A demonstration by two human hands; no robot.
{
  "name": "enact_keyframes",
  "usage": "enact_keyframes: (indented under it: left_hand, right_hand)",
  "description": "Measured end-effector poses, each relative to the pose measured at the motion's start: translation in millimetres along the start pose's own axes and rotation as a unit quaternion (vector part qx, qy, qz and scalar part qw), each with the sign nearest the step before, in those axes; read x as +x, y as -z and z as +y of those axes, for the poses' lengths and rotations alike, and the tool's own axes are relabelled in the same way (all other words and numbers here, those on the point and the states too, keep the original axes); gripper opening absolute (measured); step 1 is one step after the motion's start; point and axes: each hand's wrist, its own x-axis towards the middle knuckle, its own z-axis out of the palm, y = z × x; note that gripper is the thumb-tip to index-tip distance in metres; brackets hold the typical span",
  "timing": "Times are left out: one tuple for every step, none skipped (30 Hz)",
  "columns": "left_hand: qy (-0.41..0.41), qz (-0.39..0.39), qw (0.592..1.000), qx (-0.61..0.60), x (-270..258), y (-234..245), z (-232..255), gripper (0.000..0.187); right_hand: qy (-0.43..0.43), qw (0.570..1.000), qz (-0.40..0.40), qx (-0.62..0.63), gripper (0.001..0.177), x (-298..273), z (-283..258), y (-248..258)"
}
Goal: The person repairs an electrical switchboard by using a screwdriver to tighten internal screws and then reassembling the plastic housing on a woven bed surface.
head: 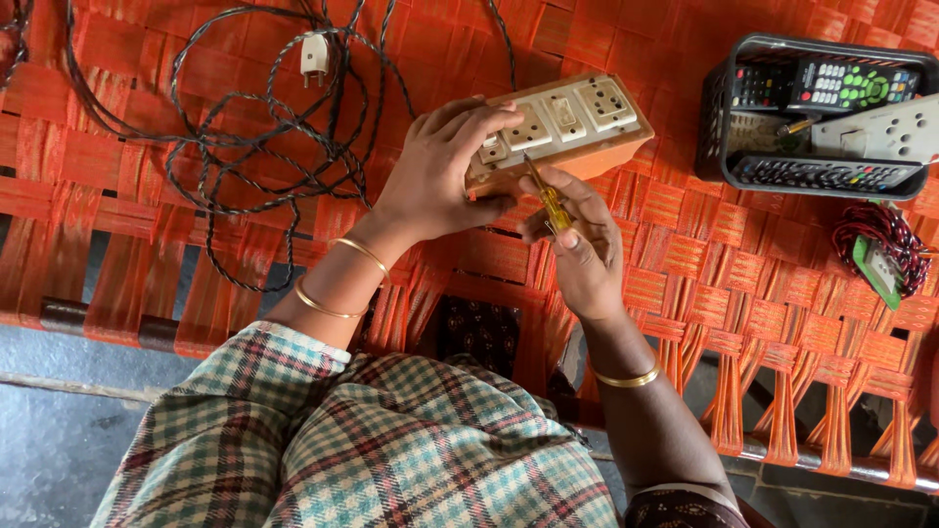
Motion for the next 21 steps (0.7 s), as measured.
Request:
enact_keyframes:
  left_hand:
    - [0.0, 0.001, 1.0, -0.008, 0.1, 0.3, 0.2, 0.084]
    - [0.0, 0.002, 1.0, -0.016, 0.2, 0.6, 0.3, 0.082]
    - [-0.001, 0.003, 1.0, -0.025, 0.8, 0.9, 0.2, 0.081]
    - [-0.002, 0.001, 1.0, -0.024, 1.0, 1.3, 0.4, 0.081]
    - [-0.004, -0.002, 1.0, -0.022, 0.9, 1.9, 1.2, 0.082]
    - [-0.005, -0.005, 1.0, -0.021, 1.1, 2.2, 1.9, 0.082]
    - [-0.006, -0.007, 1.0, -0.023, 1.8, 2.2, 2.7, 0.081]
    - [-0.007, -0.008, 1.0, -0.026, 2.5, 2.2, 3.3, 0.08]
    - [-0.007, -0.01, 1.0, -0.028, 3.0, 2.3, 3.5, 0.08]
    - [-0.007, -0.01, 0.999, -0.036, 3.9, 2.5, 3.0, 0.078]
    - [-0.006, -0.01, 0.999, -0.044, 4.3, 2.4, 2.5, 0.077]
    - [-0.005, -0.009, 0.999, -0.052, 4.6, 1.9, 1.9, 0.075]
    - [-0.005, -0.011, 0.999, -0.05, 4.8, 1.5, 1.5, 0.074]
    - [-0.005, -0.012, 0.999, -0.048, 4.9, 1.1, 1.2, 0.074]
    - [-0.005, -0.013, 0.999, -0.046, 4.9, 0.6, 1.0, 0.073]
    - [-0.004, -0.014, 0.999, -0.045, 4.6, 0.3, 1.0, 0.072]
    - [-0.004, -0.014, 0.999, -0.044, 4.5, 0.3, 1.0, 0.072]
    - [-0.003, -0.014, 0.999, -0.043, 4.5, 0.5, 1.0, 0.072]
    - [-0.005, -0.016, 0.999, -0.04, 4.4, 0.6, 1.0, 0.072]
    - [-0.006, -0.017, 0.999, -0.036, 4.3, 0.8, 1.0, 0.072]
    - [-0.007, -0.019, 0.999, -0.033, 4.3, 1.0, 1.0, 0.073]
  right_hand:
    - [0.0, 1.0, 0.001, 0.003, 0.072, -0.8, 0.2, 0.3]
    - [0.0, 1.0, 0.002, 0.006, 0.073, -1.2, 0.9, 0.5]
    - [0.001, 1.0, 0.004, 0.008, 0.073, -1.4, 1.5, 0.7]
    - [0.003, 1.0, 0.005, 0.007, 0.071, -1.9, 1.9, 1.0]
    - [0.005, 1.0, 0.007, 0.007, 0.069, -2.3, 2.3, 1.1]
    - [0.007, 1.0, 0.009, 0.006, 0.067, -2.6, 2.9, 1.2]
    - [0.011, 1.0, 0.01, 0.011, 0.066, -2.6, 3.8, 1.2]
    - [0.015, 1.0, 0.01, 0.016, 0.065, -2.3, 5.0, 0.9]
    - [0.018, 1.0, 0.011, 0.021, 0.064, -2.3, 5.8, 0.5]
    - [0.018, 1.0, 0.011, 0.02, 0.063, -2.1, 6.3, 0.7]
    - [0.017, 1.0, 0.012, 0.019, 0.063, -2.4, 6.8, 0.9]
    - [0.016, 1.0, 0.013, 0.018, 0.063, -2.5, 7.3, 1.2]
    - [0.018, 1.0, 0.014, 0.019, 0.063, -2.4, 7.9, 1.2]
    - [0.019, 0.999, 0.014, 0.02, 0.063, -2.3, 8.5, 1.2]
    - [0.021, 0.999, 0.015, 0.021, 0.063, -2.4, 8.7, 1.3]
    - [0.021, 0.999, 0.016, 0.021, 0.063, -2.8, 9.0, 0.9]
    - [0.021, 0.999, 0.016, 0.021, 0.064, -2.7, 9.2, 0.5]
    - [0.021, 0.999, 0.015, 0.021, 0.064, -2.6, 9.2, 0.2]
    - [0.022, 0.999, 0.015, 0.02, 0.064, -2.5, 9.1, 0.0]
    - [0.022, 0.999, 0.014, 0.02, 0.063, -2.6, 9.2, -0.4]
    - [0.023, 0.999, 0.013, 0.02, 0.063, -2.3, 9.1, -0.6]
